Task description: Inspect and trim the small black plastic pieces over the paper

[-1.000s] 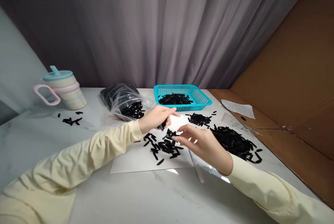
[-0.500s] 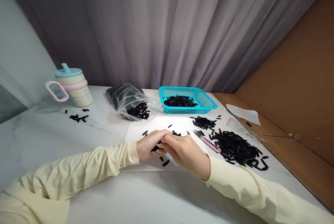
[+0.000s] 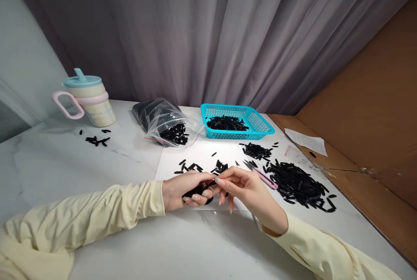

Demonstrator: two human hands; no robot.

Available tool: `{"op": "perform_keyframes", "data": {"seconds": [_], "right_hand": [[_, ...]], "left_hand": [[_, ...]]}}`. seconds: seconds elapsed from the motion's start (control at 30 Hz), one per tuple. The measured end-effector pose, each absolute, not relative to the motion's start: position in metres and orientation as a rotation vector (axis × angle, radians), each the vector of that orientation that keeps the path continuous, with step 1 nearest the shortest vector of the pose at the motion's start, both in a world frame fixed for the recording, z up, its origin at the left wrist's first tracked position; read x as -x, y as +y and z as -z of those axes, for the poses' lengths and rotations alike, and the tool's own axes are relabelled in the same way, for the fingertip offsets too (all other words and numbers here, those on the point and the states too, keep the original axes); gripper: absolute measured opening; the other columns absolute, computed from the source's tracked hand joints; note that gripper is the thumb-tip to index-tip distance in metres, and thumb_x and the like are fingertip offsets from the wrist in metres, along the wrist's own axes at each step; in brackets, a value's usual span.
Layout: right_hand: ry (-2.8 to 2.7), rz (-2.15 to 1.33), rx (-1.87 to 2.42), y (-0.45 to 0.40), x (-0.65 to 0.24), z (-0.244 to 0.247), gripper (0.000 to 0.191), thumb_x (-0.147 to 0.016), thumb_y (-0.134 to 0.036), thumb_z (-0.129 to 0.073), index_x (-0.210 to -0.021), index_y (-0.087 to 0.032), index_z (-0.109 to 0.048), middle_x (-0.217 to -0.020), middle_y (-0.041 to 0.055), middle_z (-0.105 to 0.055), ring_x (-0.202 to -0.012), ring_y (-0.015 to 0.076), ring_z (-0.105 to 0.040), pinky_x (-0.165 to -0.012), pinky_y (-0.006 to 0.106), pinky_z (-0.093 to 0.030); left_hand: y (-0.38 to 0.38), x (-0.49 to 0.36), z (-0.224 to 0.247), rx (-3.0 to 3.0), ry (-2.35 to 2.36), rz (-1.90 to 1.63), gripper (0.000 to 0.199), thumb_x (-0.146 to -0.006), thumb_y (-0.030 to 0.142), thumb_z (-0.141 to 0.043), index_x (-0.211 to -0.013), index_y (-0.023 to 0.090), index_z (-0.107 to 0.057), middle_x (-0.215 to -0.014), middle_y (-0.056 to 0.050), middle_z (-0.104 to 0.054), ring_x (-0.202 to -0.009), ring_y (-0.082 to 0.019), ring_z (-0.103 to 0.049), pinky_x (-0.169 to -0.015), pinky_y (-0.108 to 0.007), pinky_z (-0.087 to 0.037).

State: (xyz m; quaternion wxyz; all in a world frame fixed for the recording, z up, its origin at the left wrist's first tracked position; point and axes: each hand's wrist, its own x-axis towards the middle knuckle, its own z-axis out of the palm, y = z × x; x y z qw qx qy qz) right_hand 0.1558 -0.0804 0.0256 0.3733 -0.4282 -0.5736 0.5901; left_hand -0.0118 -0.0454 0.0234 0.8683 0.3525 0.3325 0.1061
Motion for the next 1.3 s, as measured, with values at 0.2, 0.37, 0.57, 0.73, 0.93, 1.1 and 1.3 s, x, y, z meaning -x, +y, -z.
{"op": "perform_keyframes", "data": {"seconds": [0.2,0.37,0.57,0.73,0.93,1.1,1.3], "right_hand": [[-1.709,-1.185,1.179,-0.084,-0.153,-0.017,0.02,-0.08,-0.035,-0.06,-0.073,-0.017,-0.062,-0.061,0.0028,-0.065,-0.047,0.0105,-0.053,-0.039,0.019,-0.04],[-1.804,-0.885,1.111,-0.089,-0.16,-0.012,0.018,-0.08,-0.031,-0.061,-0.068,-0.019,-0.063,-0.052,0.0001,-0.059,-0.045,0.0116,-0.053,-0.046,0.024,-0.044],[-1.343,-1.382,1.067,-0.089,-0.17,-0.007,0.019,-0.075,-0.034,-0.068,-0.073,-0.016,-0.064,-0.066,0.0052,-0.067,-0.059,0.0168,-0.065,-0.048,0.026,-0.052],[-1.154,-1.557,1.056,-0.087,-0.172,-0.012,0.024,-0.072,-0.034,-0.072,-0.081,-0.013,-0.064,-0.069,0.0074,-0.07,-0.067,0.0194,-0.068,-0.055,0.027,-0.055],[-1.119,-1.62,1.035,-0.089,-0.168,-0.013,0.024,-0.073,-0.034,-0.07,-0.078,-0.013,-0.061,-0.077,0.0083,-0.07,-0.065,0.0175,-0.069,-0.054,0.025,-0.055],[-1.12,-1.625,1.018,-0.089,-0.168,-0.01,0.025,-0.075,-0.035,-0.069,-0.077,-0.013,-0.058,-0.074,0.0068,-0.069,-0.063,0.0164,-0.068,-0.052,0.024,-0.054],[-1.11,-1.61,1.005,-0.091,-0.167,-0.008,0.024,-0.077,-0.034,-0.066,-0.073,-0.013,-0.055,-0.073,0.0058,-0.069,-0.062,0.0155,-0.067,-0.051,0.023,-0.053]], "left_hand": [[-0.046,0.006,-0.014,-0.697,0.709,-0.225,0.03,-0.081,0.036,-0.05,-0.063,0.013,-0.049,-0.055,0.004,-0.043,-0.034,-0.001,-0.025,-0.029,-0.015,-0.007],[-0.046,0.011,-0.013,-0.725,0.691,-0.287,0.025,-0.078,0.031,-0.062,-0.067,0.011,-0.05,-0.056,0.007,-0.036,-0.037,0.0,-0.021,-0.03,-0.013,-0.008],[-0.05,0.014,-0.008,-0.921,0.78,-0.421,0.023,-0.08,0.036,-0.058,-0.081,0.013,-0.057,-0.051,0.008,-0.037,-0.036,-0.002,-0.023,-0.032,-0.015,-0.011],[-0.062,0.012,-0.005,-1.368,0.881,-0.648,0.028,-0.08,0.037,-0.055,-0.096,0.014,-0.061,-0.052,0.006,-0.042,-0.041,-0.005,-0.034,-0.039,-0.018,-0.025],[-0.066,0.014,-0.004,-1.648,0.988,-0.706,0.033,-0.082,0.034,-0.051,-0.107,0.015,-0.063,-0.06,0.001,-0.053,-0.053,-0.011,-0.044,-0.052,-0.022,-0.037],[-0.065,0.014,-0.001,-1.771,0.984,-0.712,0.034,-0.084,0.033,-0.049,-0.108,0.015,-0.065,-0.063,-0.001,-0.059,-0.056,-0.012,-0.049,-0.057,-0.022,-0.041],[-0.065,0.012,0.001,-1.839,0.976,-0.712,0.03,-0.083,0.031,-0.051,-0.099,0.014,-0.069,-0.076,-0.005,-0.068,-0.063,-0.014,-0.056,-0.061,-0.023,-0.044]]}}
